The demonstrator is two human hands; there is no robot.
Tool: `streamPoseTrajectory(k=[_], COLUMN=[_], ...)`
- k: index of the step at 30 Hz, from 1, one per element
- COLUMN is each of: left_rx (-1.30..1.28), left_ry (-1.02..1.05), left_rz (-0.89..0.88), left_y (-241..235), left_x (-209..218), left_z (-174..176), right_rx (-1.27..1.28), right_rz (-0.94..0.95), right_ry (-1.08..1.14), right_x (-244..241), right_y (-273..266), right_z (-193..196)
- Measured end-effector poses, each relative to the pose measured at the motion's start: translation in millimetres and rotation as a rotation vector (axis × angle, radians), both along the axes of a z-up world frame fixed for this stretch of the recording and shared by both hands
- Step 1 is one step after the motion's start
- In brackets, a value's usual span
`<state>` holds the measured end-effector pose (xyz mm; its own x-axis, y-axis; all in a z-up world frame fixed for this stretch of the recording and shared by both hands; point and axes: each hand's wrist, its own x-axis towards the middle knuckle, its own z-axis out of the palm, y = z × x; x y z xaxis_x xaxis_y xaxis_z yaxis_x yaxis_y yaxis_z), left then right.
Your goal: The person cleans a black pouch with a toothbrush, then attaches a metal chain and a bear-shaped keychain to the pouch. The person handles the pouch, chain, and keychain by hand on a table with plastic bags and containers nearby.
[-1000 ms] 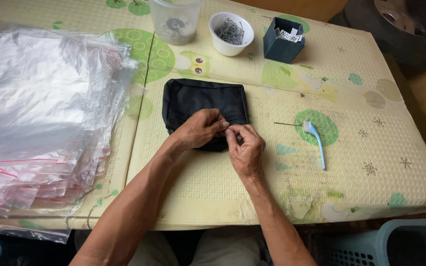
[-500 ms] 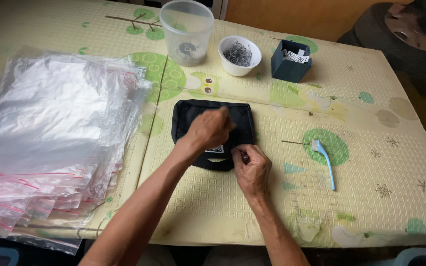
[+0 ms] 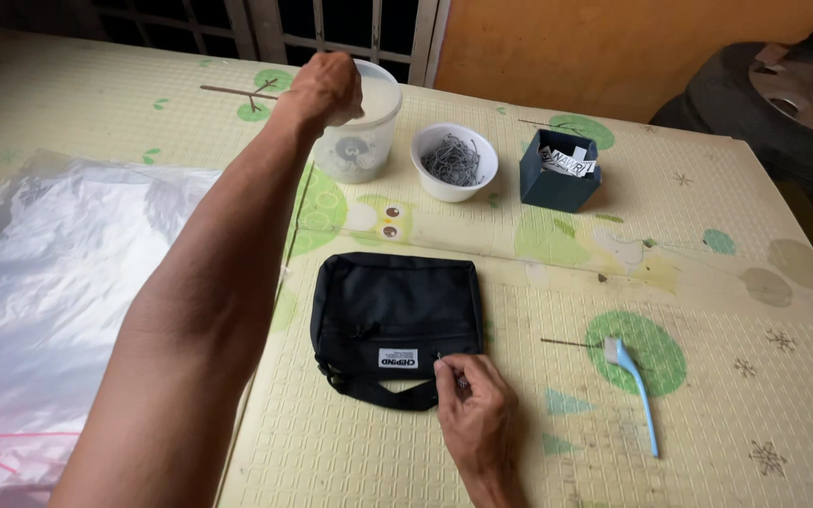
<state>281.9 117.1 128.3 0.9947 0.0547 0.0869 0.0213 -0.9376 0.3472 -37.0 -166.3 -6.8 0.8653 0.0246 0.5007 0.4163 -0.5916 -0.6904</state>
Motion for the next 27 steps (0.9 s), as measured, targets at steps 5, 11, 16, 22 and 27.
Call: streamPoseTrajectory(k=[5,11,16,22,27], left_rx=[0.163,0.364,0.428,0.392,0.038], left_ry=[0.203,0.290,0.331,0.269,0.282], left_rz=[0.003,0.007,0.004,-0.093,-0.099], left_y=[-3,21,28,15,7], left_x=[22,75,93,64,23], left_z=[-3,-47,-62,-30,11], right_rx=[0.021,0.003,-0.006,-0.033,0.013], right_rz=[-0.012,-0.083,-0.119,-0.111,-0.030], right_ry=[-0.023,-0.037,-0.077,-0.037,-0.026], right_x=[7,10,11,10,8], right_y=[1,3,4,5,5], right_z=[-10,-17,-23,-14,-6])
